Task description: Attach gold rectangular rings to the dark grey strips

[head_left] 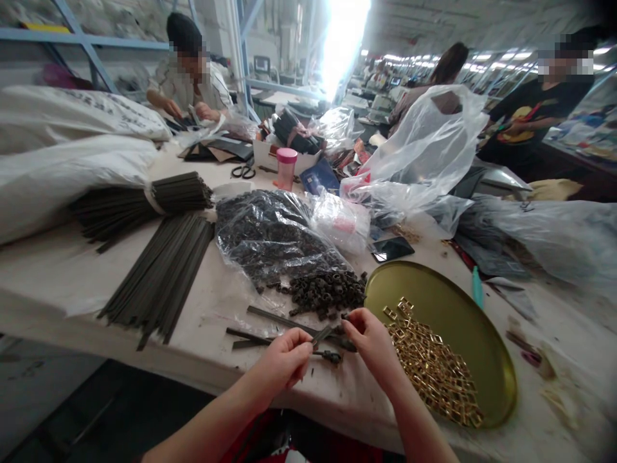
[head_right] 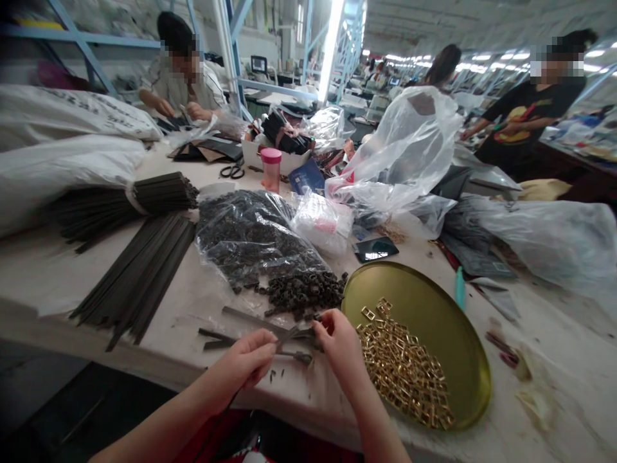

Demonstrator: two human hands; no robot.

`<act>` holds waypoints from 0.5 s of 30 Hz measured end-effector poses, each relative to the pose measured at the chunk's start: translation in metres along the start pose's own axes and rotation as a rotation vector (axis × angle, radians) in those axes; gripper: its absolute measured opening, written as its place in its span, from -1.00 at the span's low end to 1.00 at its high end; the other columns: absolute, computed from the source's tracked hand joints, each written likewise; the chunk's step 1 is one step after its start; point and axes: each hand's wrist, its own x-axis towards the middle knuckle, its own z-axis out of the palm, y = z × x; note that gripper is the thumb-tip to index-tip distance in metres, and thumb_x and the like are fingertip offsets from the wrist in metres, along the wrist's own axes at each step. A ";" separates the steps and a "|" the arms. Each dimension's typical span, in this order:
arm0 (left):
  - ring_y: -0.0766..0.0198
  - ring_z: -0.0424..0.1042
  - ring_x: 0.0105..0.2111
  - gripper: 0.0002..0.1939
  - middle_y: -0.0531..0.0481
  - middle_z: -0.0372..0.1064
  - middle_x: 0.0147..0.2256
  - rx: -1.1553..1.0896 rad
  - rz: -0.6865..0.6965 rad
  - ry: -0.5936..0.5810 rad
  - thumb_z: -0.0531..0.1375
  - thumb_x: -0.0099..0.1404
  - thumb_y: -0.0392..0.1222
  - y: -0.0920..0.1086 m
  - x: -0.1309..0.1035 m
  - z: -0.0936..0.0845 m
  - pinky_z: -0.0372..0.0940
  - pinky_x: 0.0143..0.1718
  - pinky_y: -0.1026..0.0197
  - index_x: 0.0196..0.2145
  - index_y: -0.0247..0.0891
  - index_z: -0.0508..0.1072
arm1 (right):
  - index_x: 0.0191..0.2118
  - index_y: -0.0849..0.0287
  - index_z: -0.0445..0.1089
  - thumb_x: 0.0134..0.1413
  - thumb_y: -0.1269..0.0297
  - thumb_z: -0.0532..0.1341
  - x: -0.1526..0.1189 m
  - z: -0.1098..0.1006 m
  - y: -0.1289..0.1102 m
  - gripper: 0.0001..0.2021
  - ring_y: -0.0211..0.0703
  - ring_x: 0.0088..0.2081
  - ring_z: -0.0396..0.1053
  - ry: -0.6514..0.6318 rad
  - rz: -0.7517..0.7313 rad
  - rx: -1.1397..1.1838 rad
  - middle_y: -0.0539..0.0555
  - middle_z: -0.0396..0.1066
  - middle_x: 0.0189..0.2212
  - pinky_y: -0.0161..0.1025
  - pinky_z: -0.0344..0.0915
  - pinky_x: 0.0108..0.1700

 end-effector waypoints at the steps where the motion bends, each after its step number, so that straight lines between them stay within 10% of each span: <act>1: 0.50 -0.12 -0.76 -0.84 0.27 0.00 -0.76 0.014 0.008 -0.013 0.04 0.13 -0.10 0.000 -0.001 0.003 -0.21 -0.74 0.40 -0.46 -0.24 0.18 | -0.45 0.14 0.21 0.00 0.16 0.13 -0.007 -0.003 -0.003 -0.83 -0.24 -0.51 0.23 -0.042 0.014 0.181 -0.05 0.24 -0.56 -0.33 0.13 -0.45; 6: 0.50 -0.09 -0.75 -0.88 0.27 0.01 -0.75 0.061 0.037 -0.035 0.03 0.14 -0.16 -0.002 0.000 0.014 -0.19 -0.73 0.41 -0.46 -0.25 0.19 | -0.49 0.16 0.20 -0.11 0.14 0.26 -0.036 -0.007 -0.019 -0.75 -0.30 -0.52 0.15 -0.192 0.159 0.944 -0.10 0.18 -0.59 -0.35 0.12 -0.41; 15: 0.51 -0.12 -0.76 -0.88 0.29 -0.03 -0.77 0.061 -0.016 -0.050 0.06 0.12 -0.15 -0.002 -0.016 0.020 -0.21 -0.71 0.40 -0.47 -0.25 0.20 | -0.27 0.11 0.35 -0.14 0.16 0.30 -0.055 -0.009 -0.023 -0.73 -0.27 -0.46 0.24 -0.048 0.219 1.193 -0.05 0.30 -0.49 -0.27 0.21 -0.34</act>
